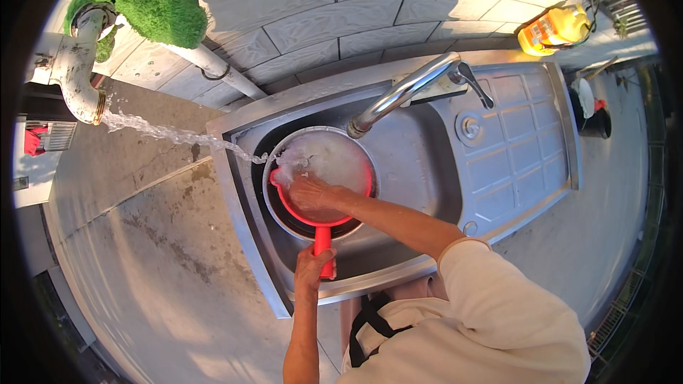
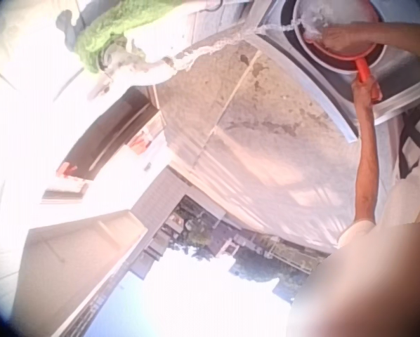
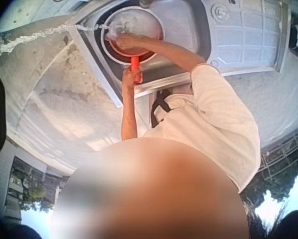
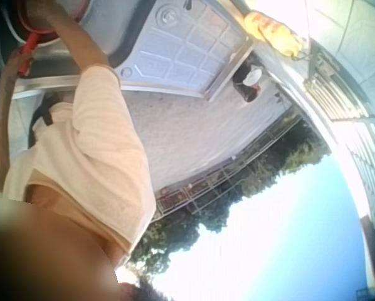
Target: The person scoops rice from a large metal storage container into a red plastic bowl, then carries it outside to a sink. They rinse the rice under running water, agitating it by hand, and drain the cloudy water repeatedly.
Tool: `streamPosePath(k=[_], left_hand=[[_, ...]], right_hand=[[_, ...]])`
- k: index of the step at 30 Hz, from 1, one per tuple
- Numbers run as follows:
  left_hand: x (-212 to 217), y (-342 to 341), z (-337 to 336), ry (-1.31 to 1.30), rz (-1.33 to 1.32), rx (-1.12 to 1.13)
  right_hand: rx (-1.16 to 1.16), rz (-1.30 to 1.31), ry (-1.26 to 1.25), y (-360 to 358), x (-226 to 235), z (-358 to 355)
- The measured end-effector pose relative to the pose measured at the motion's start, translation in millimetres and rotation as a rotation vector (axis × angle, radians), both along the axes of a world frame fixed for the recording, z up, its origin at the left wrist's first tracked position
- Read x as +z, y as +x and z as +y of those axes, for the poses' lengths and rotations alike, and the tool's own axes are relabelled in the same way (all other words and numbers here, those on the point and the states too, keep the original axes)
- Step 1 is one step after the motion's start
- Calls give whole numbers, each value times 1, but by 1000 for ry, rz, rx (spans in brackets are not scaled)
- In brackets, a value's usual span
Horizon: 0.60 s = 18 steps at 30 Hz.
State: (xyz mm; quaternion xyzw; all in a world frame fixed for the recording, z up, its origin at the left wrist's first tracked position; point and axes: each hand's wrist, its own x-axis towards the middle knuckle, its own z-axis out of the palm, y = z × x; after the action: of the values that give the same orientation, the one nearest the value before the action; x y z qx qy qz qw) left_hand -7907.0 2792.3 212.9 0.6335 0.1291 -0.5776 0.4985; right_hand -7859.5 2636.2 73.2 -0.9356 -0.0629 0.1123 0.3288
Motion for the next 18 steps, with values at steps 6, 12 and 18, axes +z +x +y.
streamPosePath(k=[6, 12, 18], left_hand=[[-1, 0, 1, 0, -21, -18], [-3, -2, 3, -25, -22, 15], [-4, -2, 4, -38, 2, 32]], right_hand=[[-198, -101, -217, -1, 4, -12], [-311, 243, -213, 9, 13, -42], [-329, 527, -21, -16, 7, -70]])
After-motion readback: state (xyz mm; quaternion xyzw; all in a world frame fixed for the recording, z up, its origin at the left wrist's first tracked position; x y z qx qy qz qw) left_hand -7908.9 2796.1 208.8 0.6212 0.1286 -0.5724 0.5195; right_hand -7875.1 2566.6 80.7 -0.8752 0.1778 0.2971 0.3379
